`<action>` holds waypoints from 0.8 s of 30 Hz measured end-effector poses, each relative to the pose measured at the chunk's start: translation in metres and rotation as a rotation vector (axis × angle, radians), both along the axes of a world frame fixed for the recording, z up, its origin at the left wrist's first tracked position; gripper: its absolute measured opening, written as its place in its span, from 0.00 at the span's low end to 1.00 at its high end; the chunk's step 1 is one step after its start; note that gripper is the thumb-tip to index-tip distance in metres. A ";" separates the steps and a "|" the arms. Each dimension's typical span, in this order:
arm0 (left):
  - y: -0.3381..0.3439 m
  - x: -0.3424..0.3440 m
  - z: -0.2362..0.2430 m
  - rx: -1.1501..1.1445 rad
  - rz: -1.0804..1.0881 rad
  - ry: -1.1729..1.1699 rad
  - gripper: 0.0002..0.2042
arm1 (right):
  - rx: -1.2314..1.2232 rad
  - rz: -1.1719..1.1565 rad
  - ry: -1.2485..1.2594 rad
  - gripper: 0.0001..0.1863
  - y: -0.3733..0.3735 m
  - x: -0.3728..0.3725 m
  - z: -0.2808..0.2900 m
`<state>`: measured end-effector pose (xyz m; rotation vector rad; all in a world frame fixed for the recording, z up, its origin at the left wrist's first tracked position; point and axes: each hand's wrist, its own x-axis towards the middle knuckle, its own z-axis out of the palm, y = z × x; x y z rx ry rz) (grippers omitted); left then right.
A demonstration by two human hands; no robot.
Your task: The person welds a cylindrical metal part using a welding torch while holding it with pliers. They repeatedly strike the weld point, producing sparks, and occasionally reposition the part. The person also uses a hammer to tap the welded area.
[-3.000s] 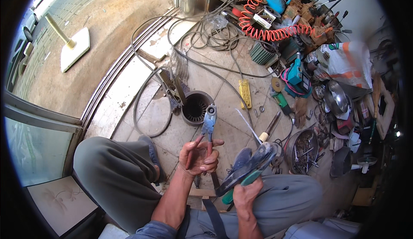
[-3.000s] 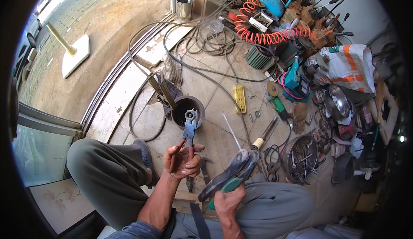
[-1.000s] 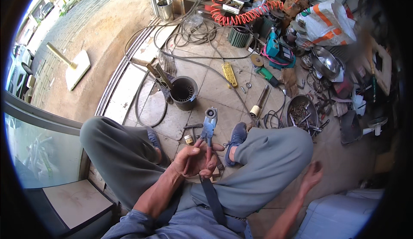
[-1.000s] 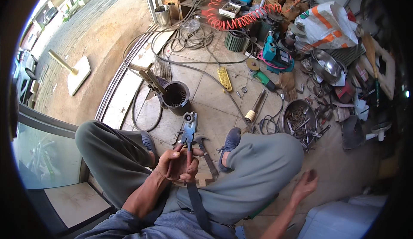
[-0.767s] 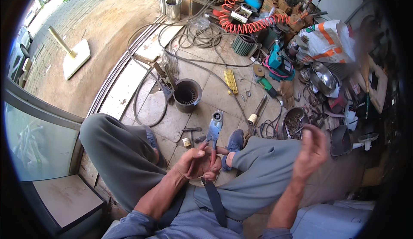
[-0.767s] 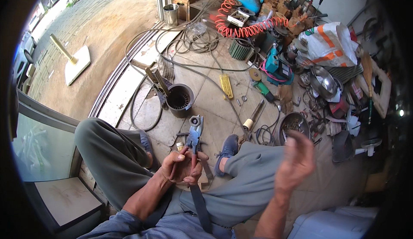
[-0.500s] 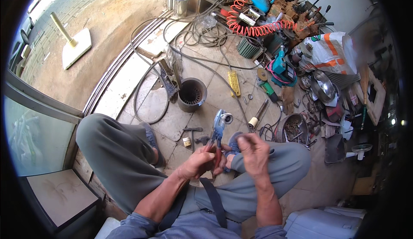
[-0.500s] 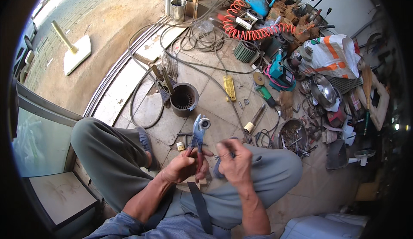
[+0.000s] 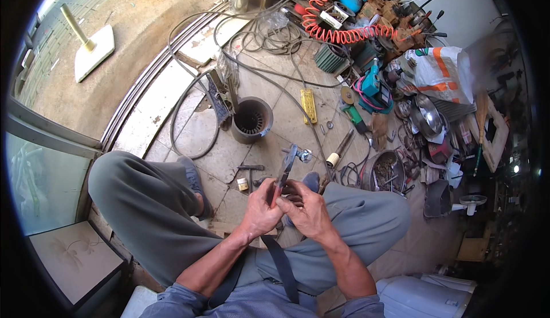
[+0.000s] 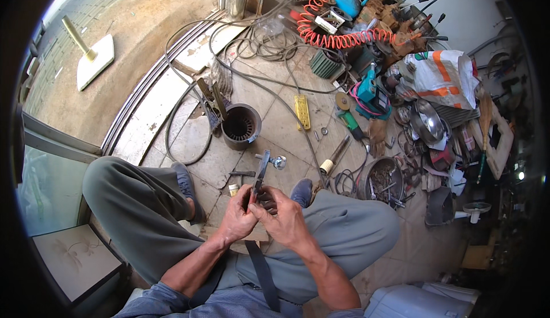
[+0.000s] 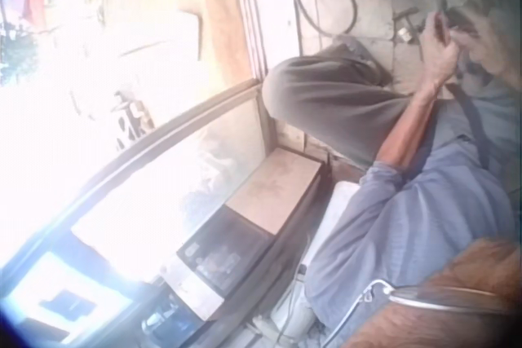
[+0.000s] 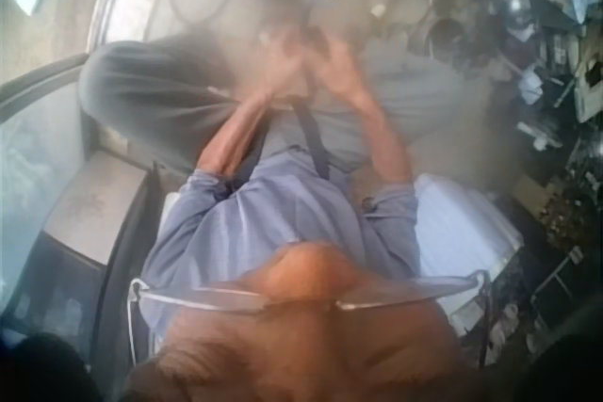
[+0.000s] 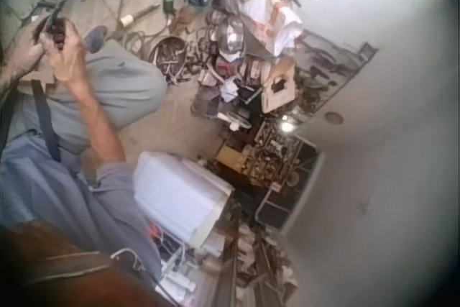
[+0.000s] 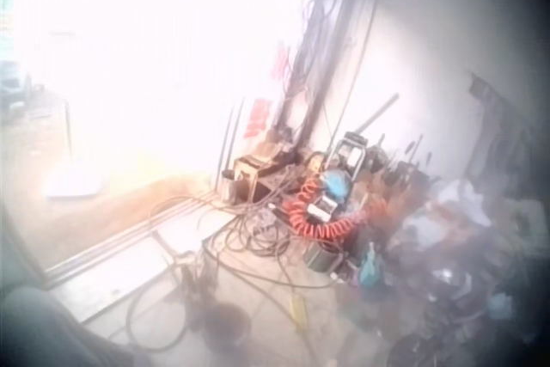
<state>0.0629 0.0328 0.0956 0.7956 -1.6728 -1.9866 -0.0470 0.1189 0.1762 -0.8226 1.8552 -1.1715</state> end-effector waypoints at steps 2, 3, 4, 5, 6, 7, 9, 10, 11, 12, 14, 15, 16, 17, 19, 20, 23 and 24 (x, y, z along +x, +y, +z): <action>0.000 -0.001 0.007 -0.053 0.014 -0.074 0.14 | 0.001 0.009 -0.016 0.27 0.001 -0.001 -0.005; 0.001 -0.002 0.010 -0.081 0.025 -0.106 0.14 | 0.001 0.014 -0.024 0.27 0.001 -0.001 -0.007; 0.001 -0.003 0.012 -0.111 0.039 -0.137 0.14 | 0.001 0.019 -0.018 0.27 0.001 0.000 -0.009; 0.002 -0.003 0.010 -0.118 0.060 -0.116 0.14 | 0.001 0.024 -0.012 0.28 0.001 0.001 -0.011; 0.004 -0.003 0.006 -0.125 0.082 -0.095 0.14 | 0.001 0.028 -0.006 0.28 0.000 0.002 -0.012; 0.005 -0.003 0.004 -0.132 0.102 -0.073 0.13 | 0.010 0.033 0.001 0.29 0.000 0.003 -0.012; 0.006 -0.003 0.003 -0.142 0.107 -0.075 0.13 | 0.029 0.042 0.013 0.30 -0.001 0.003 -0.012; 0.006 -0.003 0.003 -0.146 0.109 -0.076 0.13 | 0.027 0.046 0.024 0.30 -0.002 0.003 -0.012; 0.006 -0.004 0.003 -0.145 0.105 -0.091 0.13 | 0.024 0.050 0.034 0.30 -0.002 0.003 -0.012; 0.005 -0.004 0.004 -0.145 0.101 -0.106 0.12 | 0.021 0.053 0.044 0.30 -0.002 0.003 -0.012; 0.005 -0.003 0.005 -0.143 0.102 -0.121 0.12 | 0.033 0.057 0.058 0.30 -0.003 0.003 -0.010; 0.005 -0.003 0.004 -0.140 0.105 -0.121 0.12 | 0.040 0.059 0.066 0.30 -0.003 0.003 -0.009; 0.006 -0.003 0.003 -0.138 0.108 -0.121 0.12 | 0.059 0.063 0.044 0.30 -0.003 0.003 -0.007; 0.006 -0.004 0.004 -0.146 0.113 -0.117 0.12 | 0.078 0.067 0.022 0.29 -0.004 0.003 -0.005; 0.006 -0.004 0.005 -0.161 0.121 -0.109 0.13 | 0.079 0.066 0.017 0.29 -0.003 0.003 -0.006; 0.006 -0.004 0.005 -0.188 0.120 -0.126 0.13 | 0.061 0.061 0.034 0.29 -0.002 0.003 -0.009; 0.007 -0.003 0.004 -0.281 0.142 -0.151 0.14 | 0.072 0.085 0.121 0.28 -0.004 0.005 -0.007; 0.007 -0.003 0.006 -0.318 0.167 -0.141 0.15 | 0.086 0.099 0.155 0.27 -0.005 0.006 -0.005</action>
